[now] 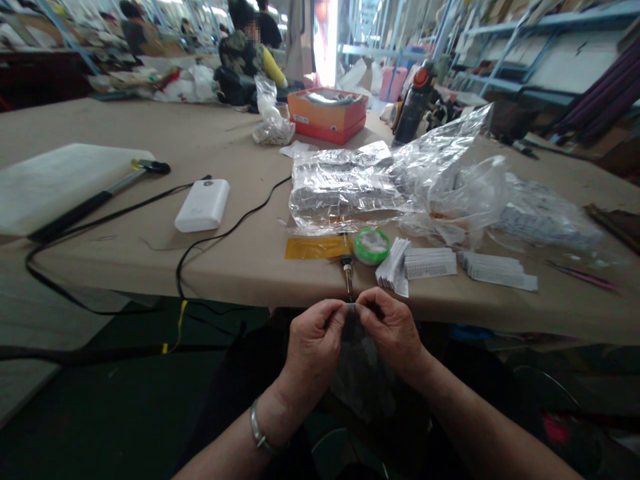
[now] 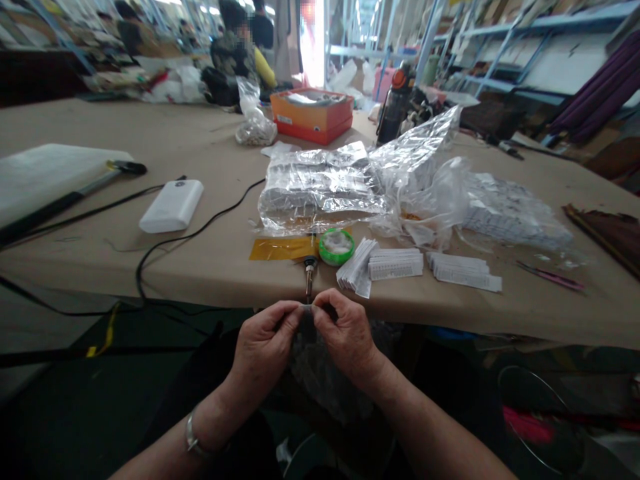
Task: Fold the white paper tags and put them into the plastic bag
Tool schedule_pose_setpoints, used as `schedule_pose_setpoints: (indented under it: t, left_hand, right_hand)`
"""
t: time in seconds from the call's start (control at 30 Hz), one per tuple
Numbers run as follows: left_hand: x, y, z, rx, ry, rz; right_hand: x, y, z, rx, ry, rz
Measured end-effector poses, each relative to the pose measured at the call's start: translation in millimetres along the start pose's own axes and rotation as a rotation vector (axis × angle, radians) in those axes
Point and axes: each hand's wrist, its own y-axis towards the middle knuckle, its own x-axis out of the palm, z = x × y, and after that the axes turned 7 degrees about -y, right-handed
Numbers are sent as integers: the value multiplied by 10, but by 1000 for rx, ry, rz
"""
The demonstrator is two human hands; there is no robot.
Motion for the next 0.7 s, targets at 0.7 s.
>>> schedule_pose_setpoints:
  t: [0.7]
  left_hand:
    - [-76,-248,-123,-26,-81,-76]
  right_hand:
    - [-256,-283,-33,-68,-54,-99]
